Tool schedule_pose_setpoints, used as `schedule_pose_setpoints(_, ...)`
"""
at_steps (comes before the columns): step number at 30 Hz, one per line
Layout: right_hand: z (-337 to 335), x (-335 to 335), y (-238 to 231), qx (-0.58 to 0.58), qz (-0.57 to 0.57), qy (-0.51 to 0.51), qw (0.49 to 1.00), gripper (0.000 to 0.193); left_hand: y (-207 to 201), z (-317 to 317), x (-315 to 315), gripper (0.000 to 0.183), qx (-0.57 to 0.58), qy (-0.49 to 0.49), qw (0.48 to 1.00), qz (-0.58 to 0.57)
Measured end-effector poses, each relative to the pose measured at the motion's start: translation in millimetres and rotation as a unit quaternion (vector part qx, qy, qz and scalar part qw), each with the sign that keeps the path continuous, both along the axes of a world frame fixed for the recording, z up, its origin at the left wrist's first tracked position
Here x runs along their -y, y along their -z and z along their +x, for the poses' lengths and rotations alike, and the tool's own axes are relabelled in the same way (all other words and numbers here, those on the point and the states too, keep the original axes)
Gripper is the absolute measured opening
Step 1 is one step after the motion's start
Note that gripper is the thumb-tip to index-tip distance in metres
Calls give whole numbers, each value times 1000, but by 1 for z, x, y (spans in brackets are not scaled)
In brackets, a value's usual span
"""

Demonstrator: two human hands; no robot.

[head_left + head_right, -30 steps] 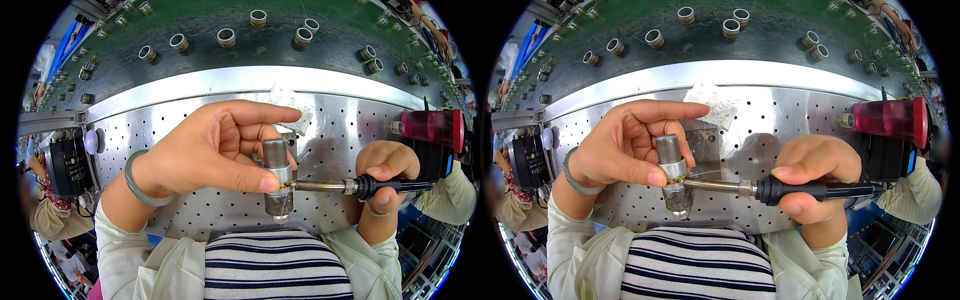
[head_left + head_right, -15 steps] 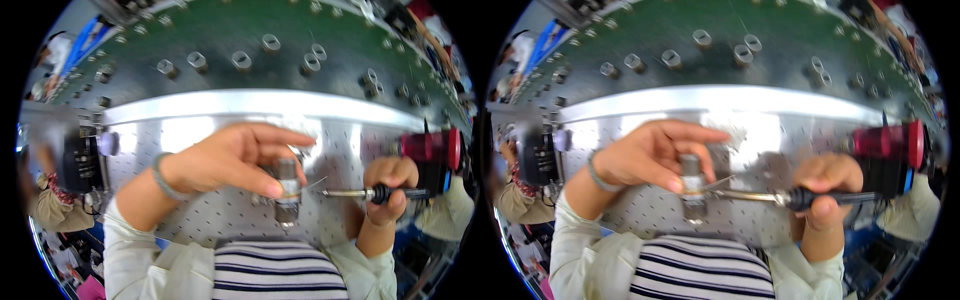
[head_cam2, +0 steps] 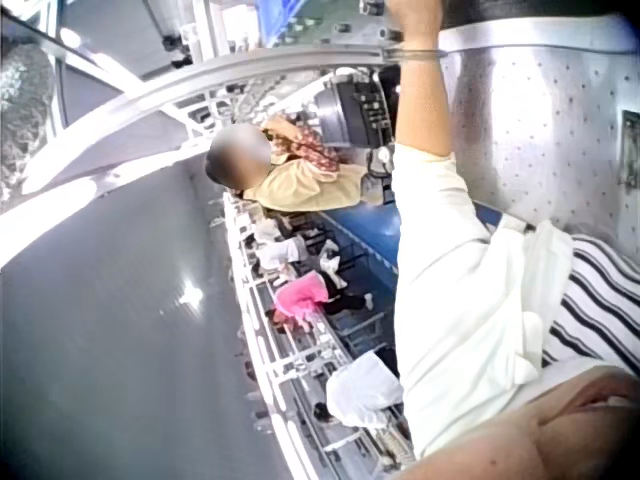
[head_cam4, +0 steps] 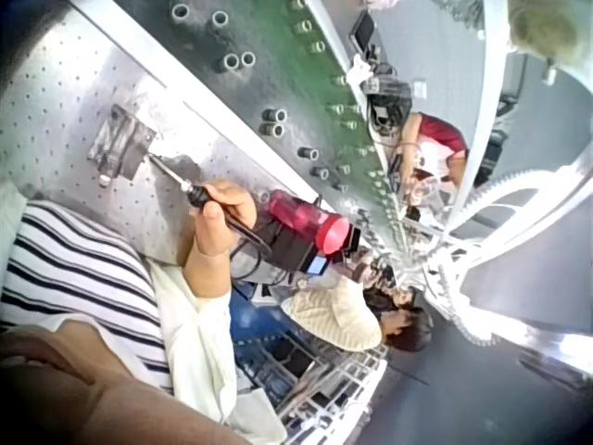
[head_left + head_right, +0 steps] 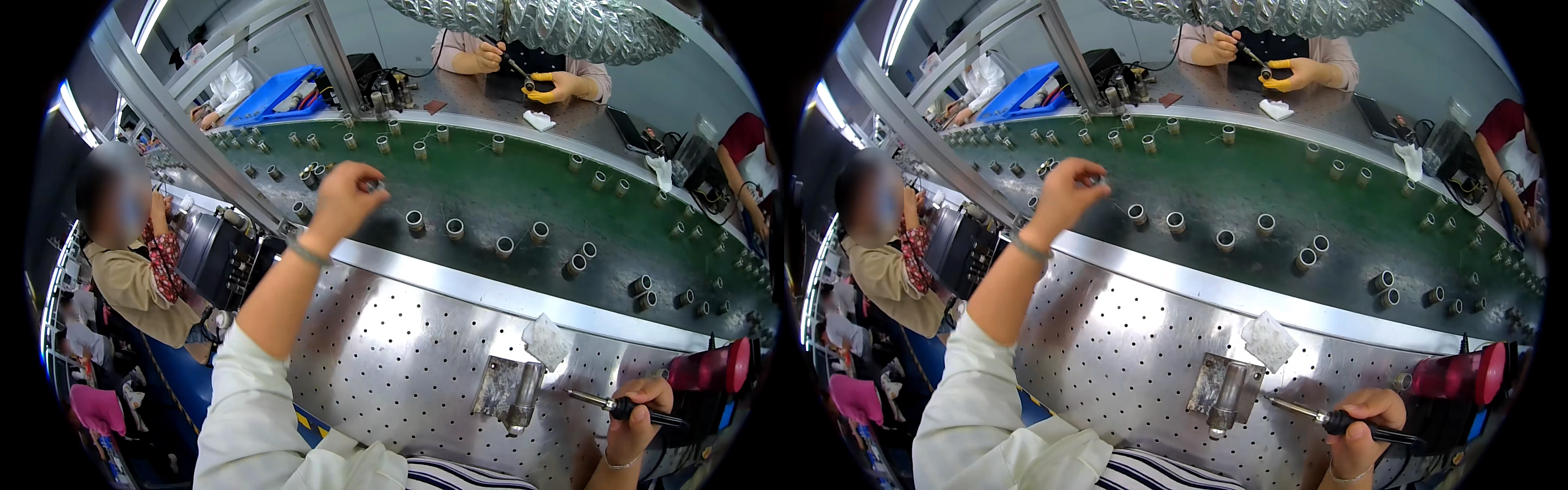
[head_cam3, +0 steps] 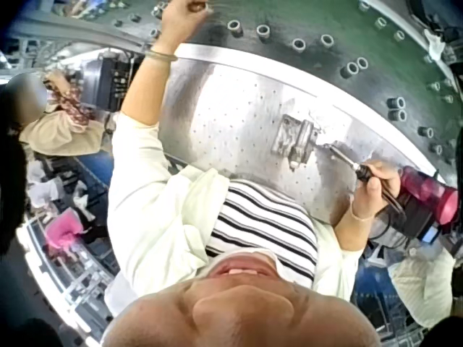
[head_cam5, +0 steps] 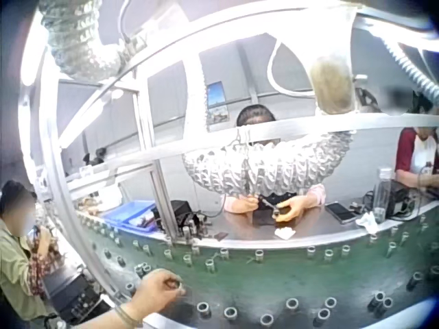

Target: The person repeatedly picks up small cylindrical metal components from a rotating assembly line and uses a soldering iron to apply heat to them. They hold the component in one hand and the soldering iron in the other, working on the assembly line in a factory setting.

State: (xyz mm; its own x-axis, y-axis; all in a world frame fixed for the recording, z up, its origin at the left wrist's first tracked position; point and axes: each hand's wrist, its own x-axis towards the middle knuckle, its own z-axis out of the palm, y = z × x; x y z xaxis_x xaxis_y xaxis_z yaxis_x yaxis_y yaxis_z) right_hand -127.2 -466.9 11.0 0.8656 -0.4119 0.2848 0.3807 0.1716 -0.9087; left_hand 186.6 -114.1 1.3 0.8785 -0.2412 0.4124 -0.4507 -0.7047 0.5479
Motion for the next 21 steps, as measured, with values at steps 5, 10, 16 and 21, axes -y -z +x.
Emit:
schedule_pose_setpoints(5, -1, 2, 4, -8, 1, 14, 1000, 36, 8, 39, -47, 28, 34, -75, 988, 128)
schedule_pose_setpoints(10, -2, 1, 3, -18, -4, 25, 1000, 36, 9, 15, -48, 27, -75, -42, 993, 80)
schedule_pose_setpoints(16, -2, -1, 4, -30, 1, 2, 1000, 34, 12, 34, -38, 29, -8, -80, 990, 112)
schedule_pose_setpoints(21, -1, 1, 1, -17, 6, 4, 1000, 34, 25, 62, -38, 31, 98, -107, 974, 172)
